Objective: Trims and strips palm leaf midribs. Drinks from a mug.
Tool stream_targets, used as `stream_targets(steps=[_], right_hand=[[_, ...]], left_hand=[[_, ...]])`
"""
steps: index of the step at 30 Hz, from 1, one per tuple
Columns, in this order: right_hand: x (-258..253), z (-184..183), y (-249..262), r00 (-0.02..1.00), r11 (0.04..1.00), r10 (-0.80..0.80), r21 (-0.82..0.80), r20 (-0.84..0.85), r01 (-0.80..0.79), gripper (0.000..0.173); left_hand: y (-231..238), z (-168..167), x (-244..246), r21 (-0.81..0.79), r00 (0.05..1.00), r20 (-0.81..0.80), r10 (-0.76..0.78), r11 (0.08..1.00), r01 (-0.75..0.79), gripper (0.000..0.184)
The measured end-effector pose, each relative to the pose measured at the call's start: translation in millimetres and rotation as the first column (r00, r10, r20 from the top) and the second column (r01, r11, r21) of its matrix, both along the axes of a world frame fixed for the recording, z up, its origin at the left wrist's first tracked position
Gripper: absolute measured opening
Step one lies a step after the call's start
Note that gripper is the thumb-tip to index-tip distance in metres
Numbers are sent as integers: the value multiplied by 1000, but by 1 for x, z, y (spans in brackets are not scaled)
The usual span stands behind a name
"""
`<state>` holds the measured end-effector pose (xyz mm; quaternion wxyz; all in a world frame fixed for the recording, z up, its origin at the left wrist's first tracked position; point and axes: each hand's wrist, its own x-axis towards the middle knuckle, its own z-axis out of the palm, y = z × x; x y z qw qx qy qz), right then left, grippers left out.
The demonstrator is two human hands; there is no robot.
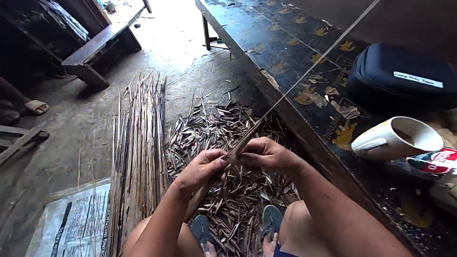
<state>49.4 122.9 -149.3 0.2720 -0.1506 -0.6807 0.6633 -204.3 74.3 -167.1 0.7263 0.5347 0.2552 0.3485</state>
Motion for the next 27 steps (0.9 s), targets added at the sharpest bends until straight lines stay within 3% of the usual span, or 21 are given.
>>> stream_targets(steps=[7, 17, 20, 23, 27], right_hand=[[12, 11, 1, 976, 960, -216, 191, 35, 206, 17], [27, 14, 10, 902, 877, -420, 213, -100, 431, 15], [24, 11, 12, 858, 843, -497, 161, -129, 513, 14], [25, 10, 14, 771, 767, -620, 96, -143, 635, 25], [21, 13, 10, 856, 856, -513, 31, -58, 516, 35]], left_hand=[[1, 4, -5, -30, 999, 30, -28, 999, 29, 21], [-1, 5, -7, 14, 999, -32, 15, 1000, -15, 21], [-2, 6, 0, 100, 982, -134, 129, 988, -116, 25], [-4, 3, 3, 210, 943, -212, 257, 954, -213, 32], [-3, 1, 6, 453, 864, -300, 404, 858, -244, 42]])
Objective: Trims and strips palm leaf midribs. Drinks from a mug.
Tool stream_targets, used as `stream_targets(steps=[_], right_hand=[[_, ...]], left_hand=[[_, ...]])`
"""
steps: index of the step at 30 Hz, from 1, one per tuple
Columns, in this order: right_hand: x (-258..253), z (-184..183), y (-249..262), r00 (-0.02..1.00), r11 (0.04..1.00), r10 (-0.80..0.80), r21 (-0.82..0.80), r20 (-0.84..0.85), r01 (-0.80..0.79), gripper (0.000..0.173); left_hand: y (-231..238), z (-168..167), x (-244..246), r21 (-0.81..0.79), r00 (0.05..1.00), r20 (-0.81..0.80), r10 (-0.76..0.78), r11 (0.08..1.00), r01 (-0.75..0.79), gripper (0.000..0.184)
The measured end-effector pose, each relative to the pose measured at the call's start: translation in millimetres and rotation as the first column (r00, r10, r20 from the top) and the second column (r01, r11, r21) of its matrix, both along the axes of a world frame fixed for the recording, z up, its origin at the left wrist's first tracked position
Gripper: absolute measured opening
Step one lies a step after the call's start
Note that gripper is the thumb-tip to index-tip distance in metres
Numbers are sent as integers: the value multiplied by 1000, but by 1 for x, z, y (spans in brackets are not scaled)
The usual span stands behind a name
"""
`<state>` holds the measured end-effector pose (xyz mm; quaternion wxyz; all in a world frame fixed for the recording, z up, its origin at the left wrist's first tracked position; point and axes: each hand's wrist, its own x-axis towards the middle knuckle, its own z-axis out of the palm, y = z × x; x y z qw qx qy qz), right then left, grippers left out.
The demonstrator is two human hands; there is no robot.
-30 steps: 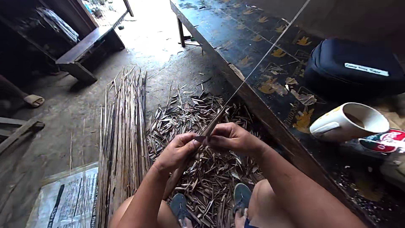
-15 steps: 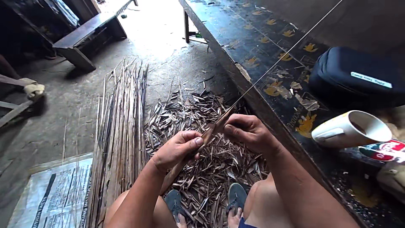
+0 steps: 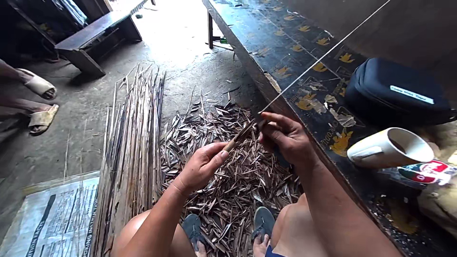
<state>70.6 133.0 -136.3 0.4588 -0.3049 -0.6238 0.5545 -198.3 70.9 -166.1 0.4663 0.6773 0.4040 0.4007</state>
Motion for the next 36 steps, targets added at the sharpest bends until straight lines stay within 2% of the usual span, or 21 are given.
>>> stream_targets(steps=[4, 7, 10, 13, 17, 23, 29, 34, 36], right_hand=[[-17, -7, -9, 982, 973, 187, -148, 41, -179, 36], [-26, -8, -13, 961, 932, 275, -238, -22, -272, 36], [-25, -8, -12, 945, 904, 314, -276, -90, -326, 34], [-22, -8, -10, 953, 926, 297, -228, -59, -302, 33], [-15, -4, -6, 986, 973, 157, -166, -51, -163, 34], [-21, -4, -11, 961, 944, 276, -182, -13, -273, 35], [-14, -4, -8, 965, 957, 257, -156, 58, -245, 31], [-11, 0, -7, 964, 958, 242, -182, 106, -220, 29], [-11, 0, -7, 978, 972, 196, -151, 78, -183, 29]], left_hand=[[1, -5, 3, 168, 980, -155, 123, 981, -96, 45], [1, -6, 3, 190, 983, -131, 125, 977, -99, 46], [0, -2, 1, 125, 995, -74, 60, 991, -51, 45], [1, 0, -1, 48, 999, -39, 15, 999, -13, 45], [0, -1, -2, 82, 995, -51, 82, 994, -78, 39], [-2, -3, 3, 81, 997, -20, 77, 994, -75, 33], [-5, 1, 6, -39, 995, 49, 92, 995, -90, 26], [-2, -6, 7, 84, 989, -19, 146, 986, -144, 25], [-3, -3, 7, 64, 990, 2, 143, 988, -142, 24]])
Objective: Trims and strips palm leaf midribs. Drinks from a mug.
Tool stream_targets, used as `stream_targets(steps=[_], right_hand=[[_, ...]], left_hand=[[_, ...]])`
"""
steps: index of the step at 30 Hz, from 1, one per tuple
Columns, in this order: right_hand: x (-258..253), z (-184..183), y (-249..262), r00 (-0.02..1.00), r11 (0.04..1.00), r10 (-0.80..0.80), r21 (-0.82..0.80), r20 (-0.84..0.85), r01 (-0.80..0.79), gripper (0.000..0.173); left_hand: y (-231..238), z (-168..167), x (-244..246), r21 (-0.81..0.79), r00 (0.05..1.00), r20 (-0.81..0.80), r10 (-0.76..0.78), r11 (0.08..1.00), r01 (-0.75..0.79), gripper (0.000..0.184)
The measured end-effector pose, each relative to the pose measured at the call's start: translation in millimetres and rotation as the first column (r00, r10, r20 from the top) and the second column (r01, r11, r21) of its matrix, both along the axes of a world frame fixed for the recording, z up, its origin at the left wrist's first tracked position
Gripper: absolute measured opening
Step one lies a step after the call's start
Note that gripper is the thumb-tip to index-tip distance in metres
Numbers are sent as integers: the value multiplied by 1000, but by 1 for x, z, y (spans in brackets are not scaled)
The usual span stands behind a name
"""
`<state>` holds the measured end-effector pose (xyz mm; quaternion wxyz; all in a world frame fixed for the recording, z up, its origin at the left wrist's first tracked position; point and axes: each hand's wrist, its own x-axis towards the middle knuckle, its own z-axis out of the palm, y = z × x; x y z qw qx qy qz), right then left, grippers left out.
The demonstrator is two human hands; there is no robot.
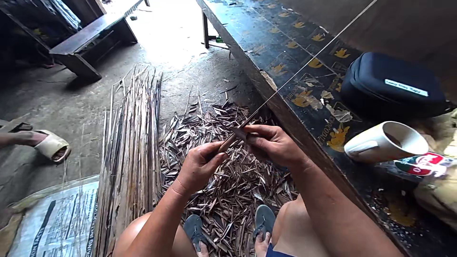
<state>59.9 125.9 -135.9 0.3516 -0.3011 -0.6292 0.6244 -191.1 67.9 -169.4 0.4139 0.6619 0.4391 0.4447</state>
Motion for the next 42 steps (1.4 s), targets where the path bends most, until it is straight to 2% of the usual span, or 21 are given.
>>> stream_targets(steps=[12, 16, 19, 21, 24, 26, 29, 33, 38, 42], right_hand=[[1, 3, -1, 982, 980, -162, 102, -100, 172, 33], [7, 6, 3, 950, 952, -262, 116, -168, 283, 36], [12, 5, 8, 925, 942, -311, 59, -217, 330, 37], [13, 5, 6, 954, 967, -249, 6, -167, 253, 39], [1, -1, 1, 995, 996, -52, -73, -79, 46, 38], [-7, -6, -1, 996, 994, 36, -104, -86, -45, 37], [-7, -7, 0, 988, 989, 85, -109, -133, -100, 34], [-1, -8, 3, 991, 997, 81, -2, -104, -82, 32], [1, -7, 3, 994, 988, 54, 148, -91, -41, 32], [6, -6, 5, 991, 976, -48, 207, -123, 73, 34]], left_hand=[[-2, 11, -2, -112, 994, 89, -66, 991, 76, 25], [-2, 9, -3, -102, 995, 56, -85, 991, 91, 24], [-2, 5, -4, -103, 995, 21, -94, 990, 96, 24], [0, 1, -5, -79, 994, -19, -104, 992, 102, 28], [2, -2, -7, -60, 991, -60, -120, 991, 117, 39], [2, -1, -8, -80, 990, -39, -137, 988, 134, 42], [2, 3, -12, -115, 982, 25, -189, 975, 191, 42], [5, 4, -16, -156, 939, 142, -312, 930, 332, 43], [6, 4, -16, -171, 931, 160, -329, 919, 354, 44], [6, 6, -19, -190, 912, 189, -365, 897, 398, 46]])
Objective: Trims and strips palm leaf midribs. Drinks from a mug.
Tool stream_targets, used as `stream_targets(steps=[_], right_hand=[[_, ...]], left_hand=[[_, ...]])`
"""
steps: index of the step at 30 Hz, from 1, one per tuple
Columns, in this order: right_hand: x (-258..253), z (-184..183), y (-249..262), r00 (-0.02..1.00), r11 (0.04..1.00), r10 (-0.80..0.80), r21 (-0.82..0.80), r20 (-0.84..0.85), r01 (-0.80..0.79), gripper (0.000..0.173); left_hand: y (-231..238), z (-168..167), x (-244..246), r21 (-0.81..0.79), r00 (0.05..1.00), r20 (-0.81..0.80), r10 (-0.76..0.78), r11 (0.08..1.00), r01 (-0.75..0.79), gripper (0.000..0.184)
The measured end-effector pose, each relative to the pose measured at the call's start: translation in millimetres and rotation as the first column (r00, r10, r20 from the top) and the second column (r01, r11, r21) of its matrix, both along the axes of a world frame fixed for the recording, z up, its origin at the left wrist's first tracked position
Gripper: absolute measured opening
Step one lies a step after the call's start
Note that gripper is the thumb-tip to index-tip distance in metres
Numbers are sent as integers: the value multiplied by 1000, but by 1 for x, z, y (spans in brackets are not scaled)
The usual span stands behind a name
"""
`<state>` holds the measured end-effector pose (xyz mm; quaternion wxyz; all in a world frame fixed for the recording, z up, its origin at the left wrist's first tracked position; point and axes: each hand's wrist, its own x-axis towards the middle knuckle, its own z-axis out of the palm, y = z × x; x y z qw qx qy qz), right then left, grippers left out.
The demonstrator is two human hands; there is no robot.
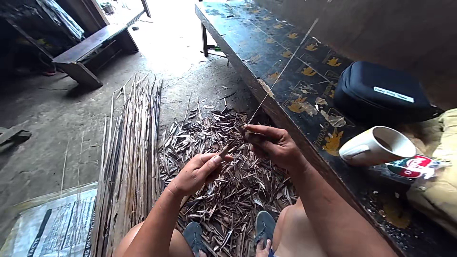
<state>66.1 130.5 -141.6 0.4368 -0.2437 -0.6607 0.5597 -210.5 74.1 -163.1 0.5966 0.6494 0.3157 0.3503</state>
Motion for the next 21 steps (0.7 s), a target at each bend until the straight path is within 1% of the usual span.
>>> stream_targets(steps=[2, 7, 9, 11, 13, 14, 16, 19, 21], right_hand=[[5, 3, 2, 999, 999, -33, -3, -4, 33, 34], [7, 9, -1, 998, 998, -55, -17, -23, 54, 35], [9, 11, 0, 994, 995, -102, -5, -37, 102, 35], [16, 15, 3, 981, 983, -182, 0, -69, 183, 37], [25, 21, 6, 974, 978, -210, -5, -81, 211, 39], [27, 21, 7, 977, 980, -197, -12, -78, 197, 39], [21, 18, 4, 992, 991, -118, -71, -38, 116, 38], [4, 8, -3, 996, 980, 89, -178, 23, -84, 36], [-6, 5, -5, 981, 960, 193, -211, 18, -185, 34]], left_hand=[[-1, 0, 0, 6, 1000, -2, 9, 1000, -9, 45], [0, 4, 3, 25, 999, -28, 43, 999, -43, 42], [0, 6, 2, 31, 996, -66, 55, 998, -53, 40], [-1, 3, -2, 27, 995, -93, 45, 999, -43, 40], [-4, -1, -4, 12, 998, -63, 22, 1000, -21, 42], [-4, -2, -4, 10, 999, -47, 10, 1000, -9, 43], [-3, -3, -5, 0, 999, -35, -15, 1000, 15, 47], [-4, 0, -3, -55, 999, 3, -40, 998, 40, 47], [-3, 1, -3, -80, 998, 26, -54, 995, 56, 45]])
